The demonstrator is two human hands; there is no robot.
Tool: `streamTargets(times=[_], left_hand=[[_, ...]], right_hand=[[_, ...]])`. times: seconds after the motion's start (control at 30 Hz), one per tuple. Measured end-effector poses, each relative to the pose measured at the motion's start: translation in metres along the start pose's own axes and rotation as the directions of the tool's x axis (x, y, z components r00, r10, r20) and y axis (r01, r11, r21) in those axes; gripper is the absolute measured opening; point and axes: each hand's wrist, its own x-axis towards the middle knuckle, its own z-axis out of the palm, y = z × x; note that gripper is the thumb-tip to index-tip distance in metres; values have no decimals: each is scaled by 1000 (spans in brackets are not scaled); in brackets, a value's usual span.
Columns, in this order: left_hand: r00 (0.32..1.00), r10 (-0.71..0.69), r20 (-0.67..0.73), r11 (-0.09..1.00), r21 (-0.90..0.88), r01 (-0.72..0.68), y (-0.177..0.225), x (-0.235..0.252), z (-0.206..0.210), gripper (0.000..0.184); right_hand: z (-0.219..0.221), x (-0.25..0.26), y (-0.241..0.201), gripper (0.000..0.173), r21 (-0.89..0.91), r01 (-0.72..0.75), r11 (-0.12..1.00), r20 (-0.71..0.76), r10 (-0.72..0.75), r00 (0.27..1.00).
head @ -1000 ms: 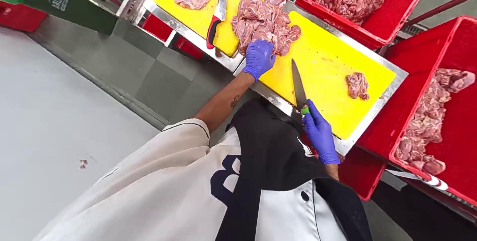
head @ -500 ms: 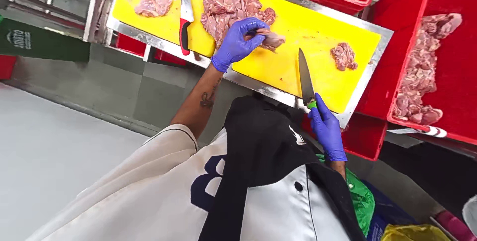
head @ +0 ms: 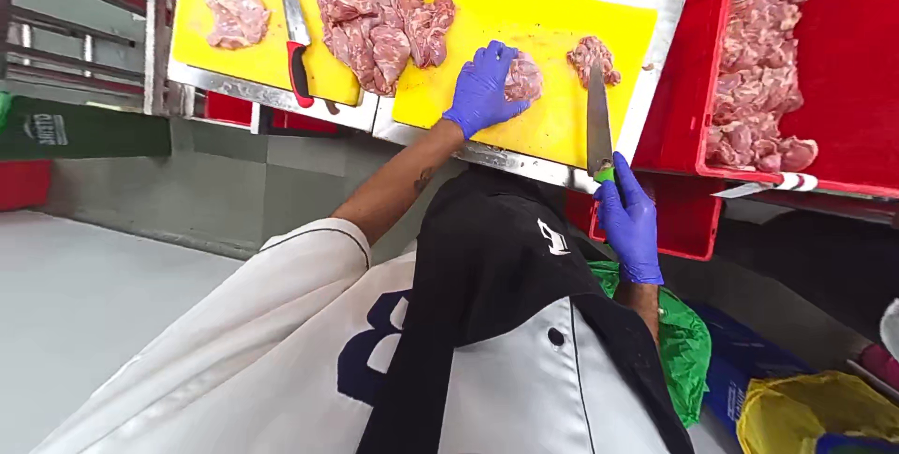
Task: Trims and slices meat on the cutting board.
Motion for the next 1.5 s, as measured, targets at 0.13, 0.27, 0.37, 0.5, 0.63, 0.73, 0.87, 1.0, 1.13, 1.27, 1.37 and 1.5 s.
streamTargets(times=[0.13, 0.27, 0.37, 0.5, 0.63, 0.73, 0.87, 1.0, 1.13, 1.27, 1.37, 1.5], left_hand=[[991, -133, -35, 991, 4, 133, 6, -3, 8, 55], [951, -310, -11, 948, -70, 309, -19, 4, -7, 38], [934, -346, 94, 899, -250, 358, -36, 13, -14, 34], [907, -227, 354, 522, -742, 420, -20, 22, -23, 26], [928, -46, 369, 200, -907, 370, 6, 27, -29, 12], [961, 4, 275, 31, -961, 275, 23, 17, -45, 8], [976, -55, 210, 593, -780, 201, -5, -10, -45, 23], [981, -195, -5, 958, -218, 189, -37, -16, -14, 56], [992, 62, -112, 988, -134, -77, -29, -15, 14, 51], [998, 55, 34, 997, -62, -53, -30, -24, 8, 64], [997, -1, 74, 995, -96, 8, -30, -26, 2, 71], [992, -123, 31, 971, -203, 126, -26, -23, 9, 46]], right_hand=[[2, 5, 8, 49, 26, 35, 999, 75, -37, 996], [-2, 10, 13, 48, 24, 97, 995, 159, -100, 982], [-2, 11, 20, 48, 24, 115, 993, 182, -117, 976], [-3, 13, 20, 49, 70, 86, 994, 182, -97, 978], [-12, 17, -2, 51, 106, 67, 992, 107, -79, 991], [-21, 21, -32, 53, 163, 114, 980, 24, -119, 993], [-15, 20, -60, 58, 308, 157, 938, -16, -160, 987], [20, 34, -65, 56, 186, 103, 977, 148, -131, 980], [41, 58, -47, 51, 28, 7, 1000, 359, -17, 933], [18, 67, -28, 52, -40, -53, 998, 230, 61, 971], [12, 58, -42, 51, -307, 120, 944, 190, -63, 980], [11, 46, -72, 50, -572, 373, 730, 341, -202, 918]])
